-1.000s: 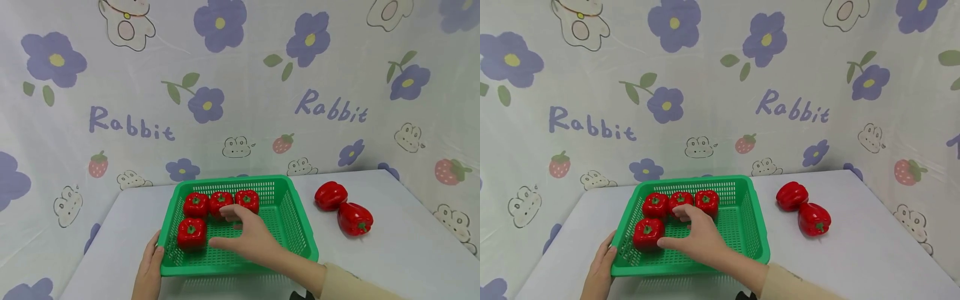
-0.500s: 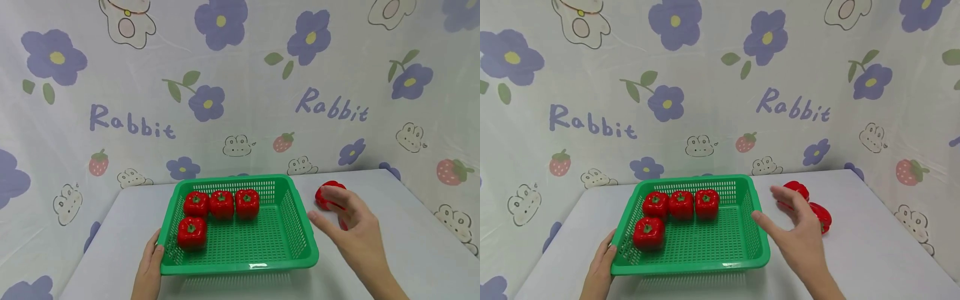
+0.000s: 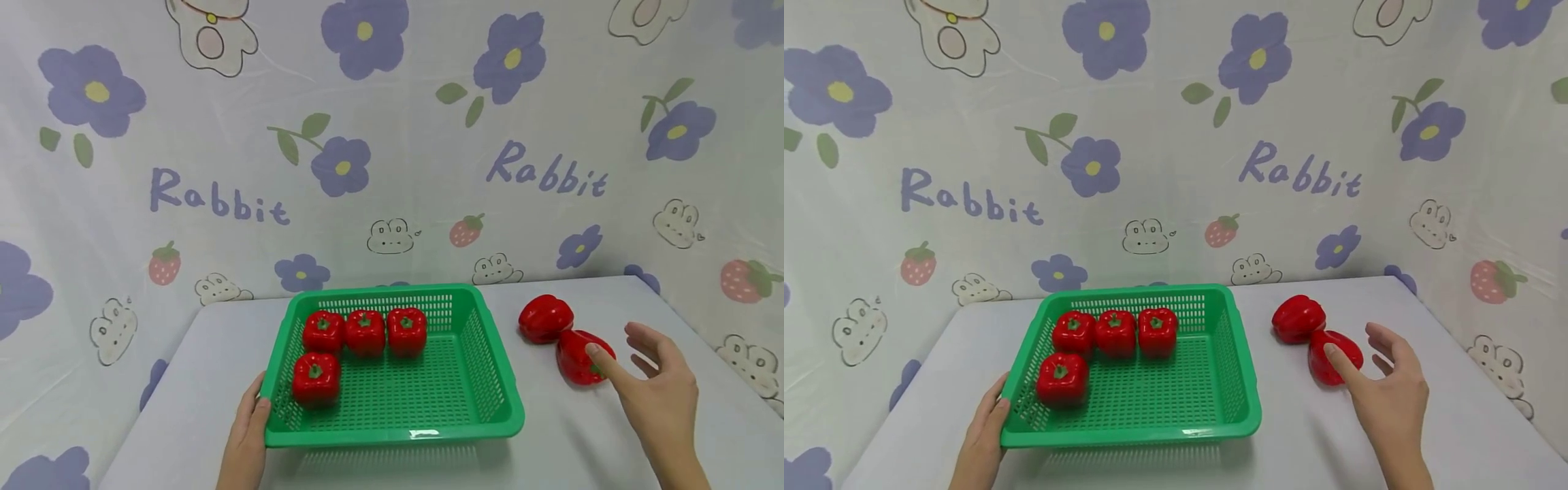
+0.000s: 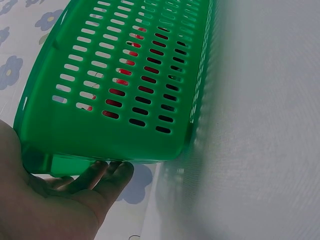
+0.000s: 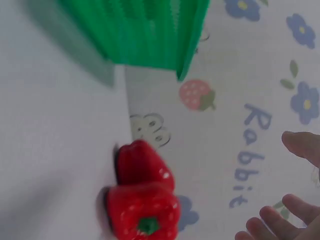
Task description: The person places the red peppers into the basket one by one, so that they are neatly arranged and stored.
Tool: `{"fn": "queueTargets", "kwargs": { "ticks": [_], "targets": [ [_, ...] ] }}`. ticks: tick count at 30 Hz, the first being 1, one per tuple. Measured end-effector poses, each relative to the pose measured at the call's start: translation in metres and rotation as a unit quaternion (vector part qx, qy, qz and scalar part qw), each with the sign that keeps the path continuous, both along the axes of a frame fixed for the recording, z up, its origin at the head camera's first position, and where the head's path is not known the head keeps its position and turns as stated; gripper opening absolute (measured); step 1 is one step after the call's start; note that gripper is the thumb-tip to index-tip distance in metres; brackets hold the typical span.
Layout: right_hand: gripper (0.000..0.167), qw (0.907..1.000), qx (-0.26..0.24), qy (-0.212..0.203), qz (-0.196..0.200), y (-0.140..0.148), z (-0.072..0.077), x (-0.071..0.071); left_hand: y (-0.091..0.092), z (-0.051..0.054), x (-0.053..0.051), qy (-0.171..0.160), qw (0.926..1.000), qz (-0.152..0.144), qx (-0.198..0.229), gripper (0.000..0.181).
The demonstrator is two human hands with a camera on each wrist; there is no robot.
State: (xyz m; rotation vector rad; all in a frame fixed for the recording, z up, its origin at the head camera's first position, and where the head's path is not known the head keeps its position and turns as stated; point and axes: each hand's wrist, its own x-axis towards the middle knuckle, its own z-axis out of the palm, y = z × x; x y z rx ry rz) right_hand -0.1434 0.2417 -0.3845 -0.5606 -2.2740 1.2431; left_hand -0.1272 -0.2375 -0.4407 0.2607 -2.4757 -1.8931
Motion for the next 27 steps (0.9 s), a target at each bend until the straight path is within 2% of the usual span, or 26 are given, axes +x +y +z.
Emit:
{"fn": "queueTargets", "kwargs": {
  "ticks": [9,15,27],
  "targets": [
    [0.077,0.9992,-0.004,-0.038,-0.014,0.022,-0.03,-0.019,0.002,0.001,0.0,0.012,0.9999,0.0,0.0,0.061],
    [0.081,0.9979,-0.009,-0.063,-0.008,0.027,-0.043,-0.026,0.001,0.002,0.0,0.01,0.9999,0.002,-0.003,0.061],
    [0.085,0.9968,0.016,-0.067,0.04,0.035,-0.062,-0.039,0.002,0.001,0.0,0.022,0.9997,-0.002,0.001,0.06]
  ]
}}
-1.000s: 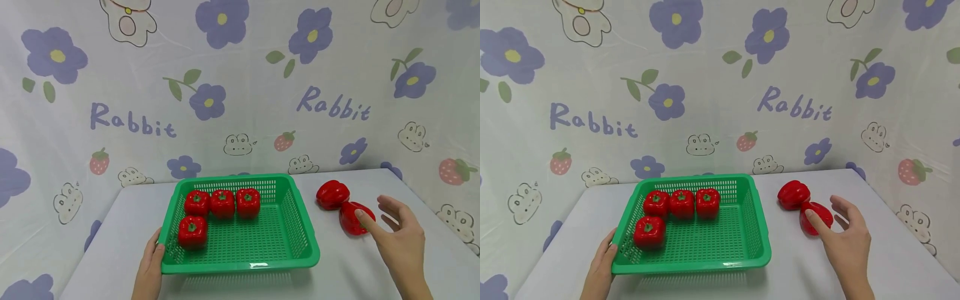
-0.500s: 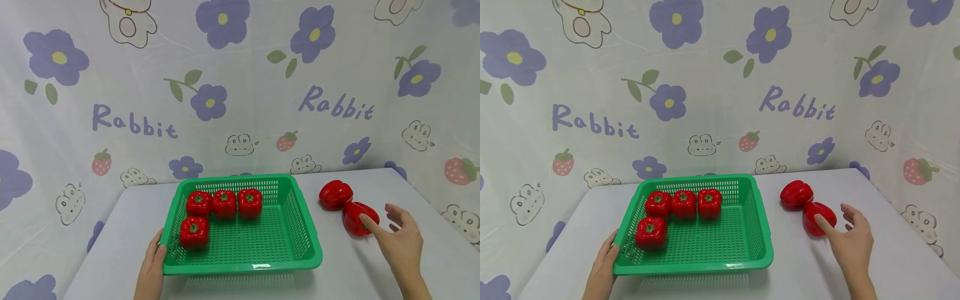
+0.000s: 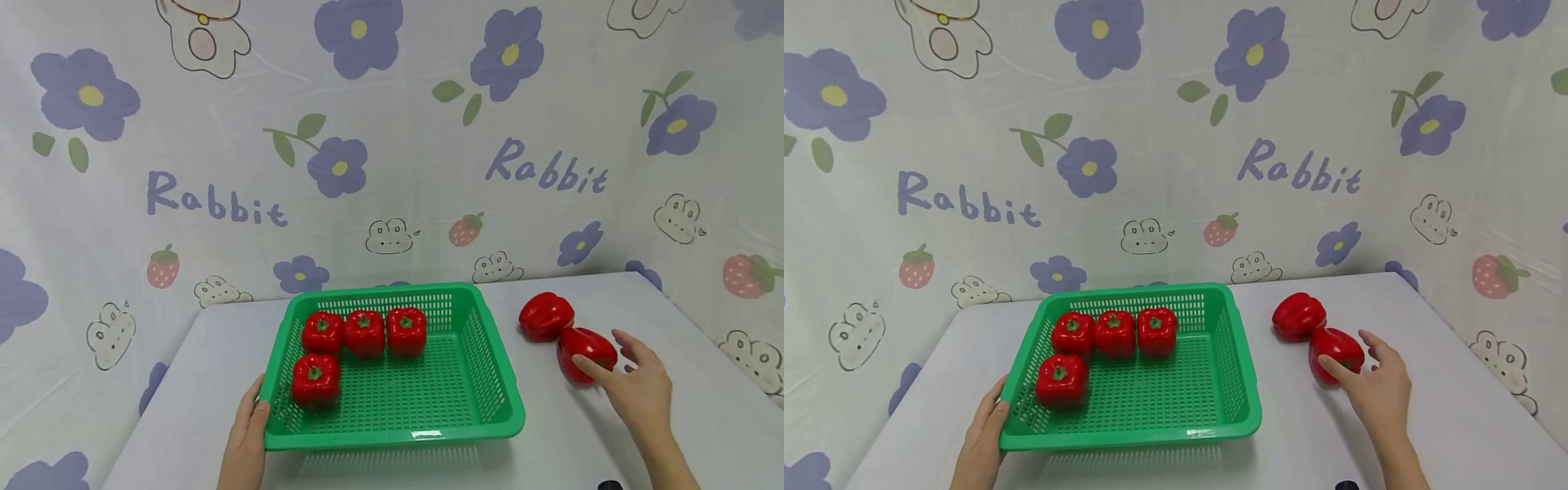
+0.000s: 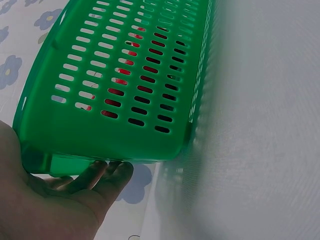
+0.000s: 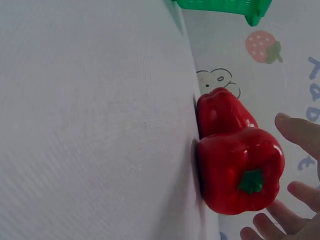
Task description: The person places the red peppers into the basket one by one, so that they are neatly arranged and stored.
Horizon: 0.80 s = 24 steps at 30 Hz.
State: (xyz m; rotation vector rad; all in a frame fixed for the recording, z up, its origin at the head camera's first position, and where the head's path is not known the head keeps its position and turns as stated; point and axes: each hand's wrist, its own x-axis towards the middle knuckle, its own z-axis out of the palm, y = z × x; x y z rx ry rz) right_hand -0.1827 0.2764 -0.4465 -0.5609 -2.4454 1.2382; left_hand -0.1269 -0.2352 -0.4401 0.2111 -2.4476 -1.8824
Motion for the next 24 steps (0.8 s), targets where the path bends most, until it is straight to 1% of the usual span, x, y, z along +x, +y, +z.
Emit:
{"fn": "queueTargets", "kwargs": {
  "ticks": [5,11,19,24],
  "targets": [
    [0.091,0.9995,-0.022,-0.019,0.012,0.005,-0.005,-0.006,0.001,0.001,0.0,-0.001,1.0,0.001,0.005,0.06],
    [0.094,0.9985,-0.034,-0.04,0.013,0.007,-0.011,-0.009,0.0,0.002,0.001,-0.001,1.0,0.004,0.0,0.061],
    [0.094,0.9984,-0.038,-0.037,0.015,0.006,-0.013,-0.009,-0.001,0.0,0.0,-0.001,1.0,0.003,-0.002,0.061],
    [0.095,0.9983,-0.032,-0.045,0.019,0.005,-0.013,-0.01,-0.001,0.0,-0.001,0.001,1.0,0.002,-0.003,0.061]
  ]
}}
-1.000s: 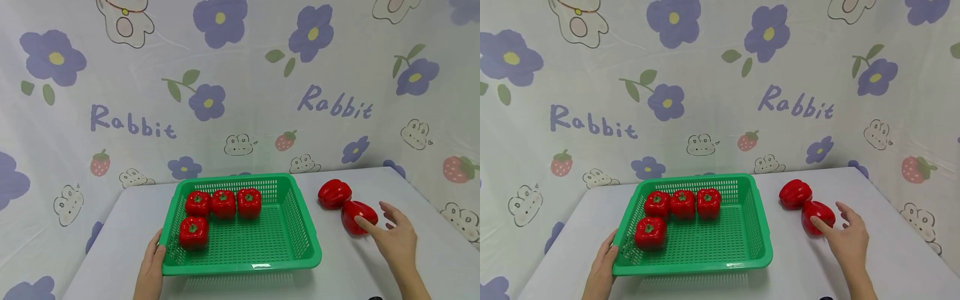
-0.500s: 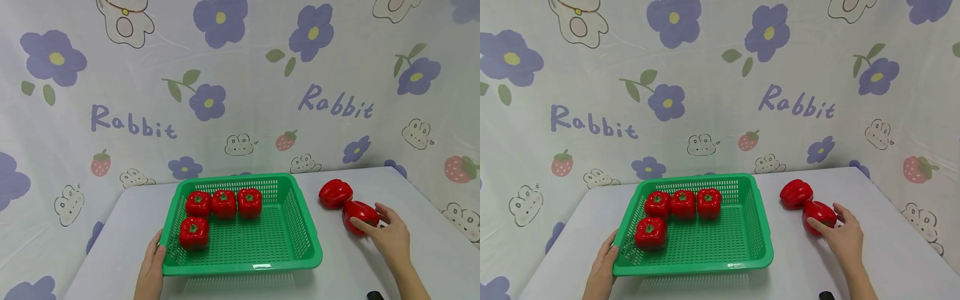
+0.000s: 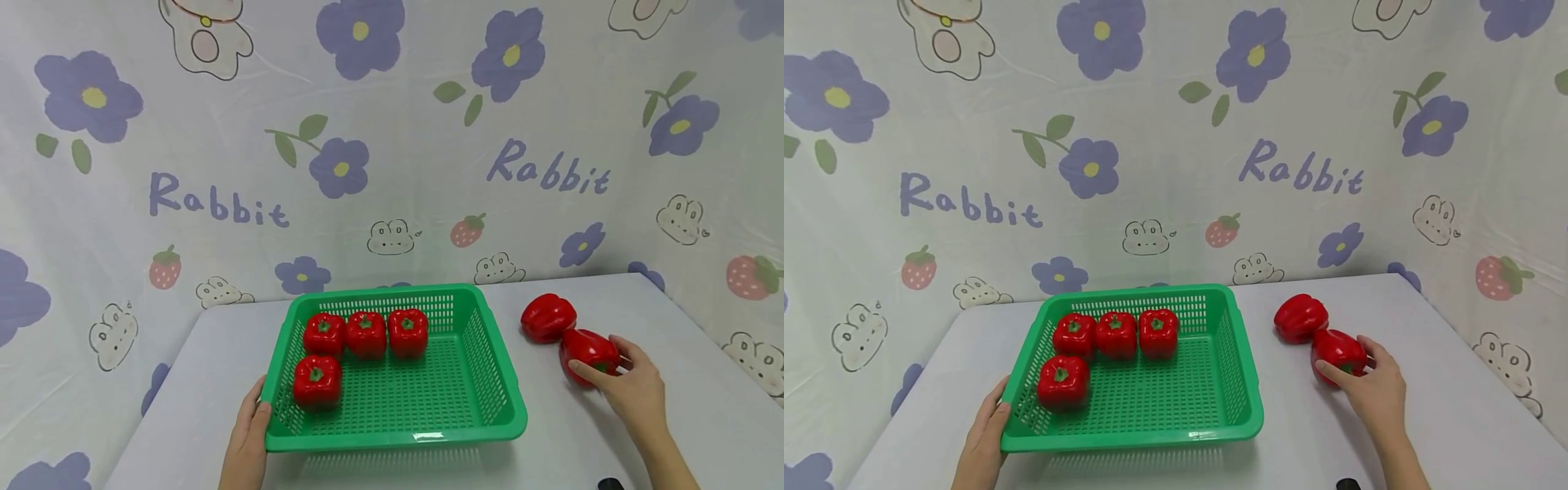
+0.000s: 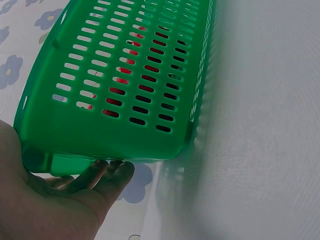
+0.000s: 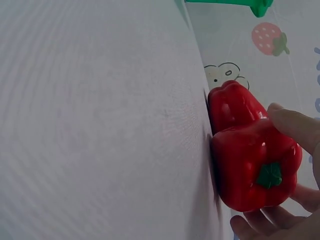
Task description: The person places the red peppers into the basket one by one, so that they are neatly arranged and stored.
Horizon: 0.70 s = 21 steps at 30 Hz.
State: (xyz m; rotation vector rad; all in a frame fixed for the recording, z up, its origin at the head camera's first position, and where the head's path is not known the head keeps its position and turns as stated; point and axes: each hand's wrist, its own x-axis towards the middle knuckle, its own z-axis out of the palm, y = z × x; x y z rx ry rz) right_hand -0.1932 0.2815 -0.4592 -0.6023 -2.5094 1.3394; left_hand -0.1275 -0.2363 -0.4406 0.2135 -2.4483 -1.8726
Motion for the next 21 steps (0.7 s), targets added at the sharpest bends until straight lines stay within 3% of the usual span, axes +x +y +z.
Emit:
{"fn": "queueTargets", "kwargs": {
  "ticks": [8,21],
  "targets": [
    [0.094,0.9998,0.002,-0.014,0.012,0.001,0.0006,0.0003,0.0004,0.0011,0.0003,0.003,1.0,-0.002,0.004,0.061],
    [0.089,0.9999,0.011,-0.002,-0.01,-0.0017,0.0019,0.0017,0.0008,0.0024,0.0004,0.001,1.0,-0.003,0.003,0.061]
  ]
}}
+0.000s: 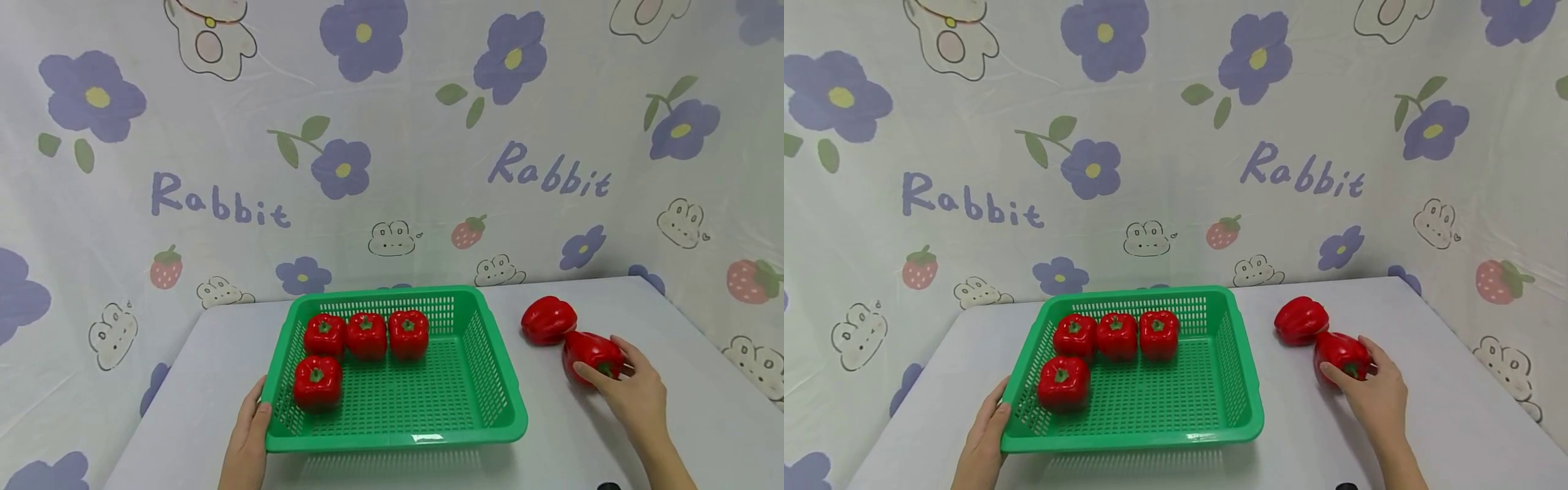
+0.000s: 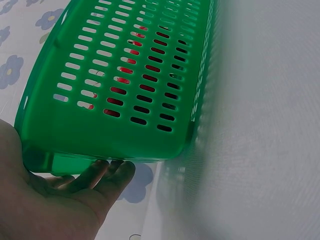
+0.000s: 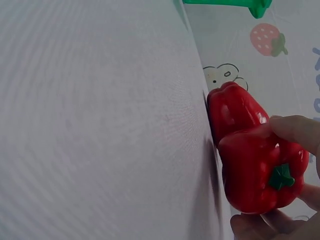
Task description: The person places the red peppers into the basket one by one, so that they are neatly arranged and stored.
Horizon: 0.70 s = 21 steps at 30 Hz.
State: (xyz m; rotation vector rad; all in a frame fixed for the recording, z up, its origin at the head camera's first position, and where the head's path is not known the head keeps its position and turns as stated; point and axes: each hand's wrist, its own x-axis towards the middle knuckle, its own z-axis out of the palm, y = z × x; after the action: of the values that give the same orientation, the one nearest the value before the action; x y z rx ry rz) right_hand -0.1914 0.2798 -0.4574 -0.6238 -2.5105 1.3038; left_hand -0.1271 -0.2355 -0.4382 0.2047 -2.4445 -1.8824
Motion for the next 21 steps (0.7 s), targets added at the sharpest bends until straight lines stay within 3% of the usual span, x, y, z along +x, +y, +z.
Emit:
{"fn": "queueTargets", "kwargs": {
  "ticks": [21],
  "targets": [
    [0.083,0.9977,-0.004,0.065,-0.018,-0.008,0.0014,0.0035,0.0005,-0.0003,-0.0003,-0.006,1.0,-0.001,-0.007,0.061]
  ]
}}
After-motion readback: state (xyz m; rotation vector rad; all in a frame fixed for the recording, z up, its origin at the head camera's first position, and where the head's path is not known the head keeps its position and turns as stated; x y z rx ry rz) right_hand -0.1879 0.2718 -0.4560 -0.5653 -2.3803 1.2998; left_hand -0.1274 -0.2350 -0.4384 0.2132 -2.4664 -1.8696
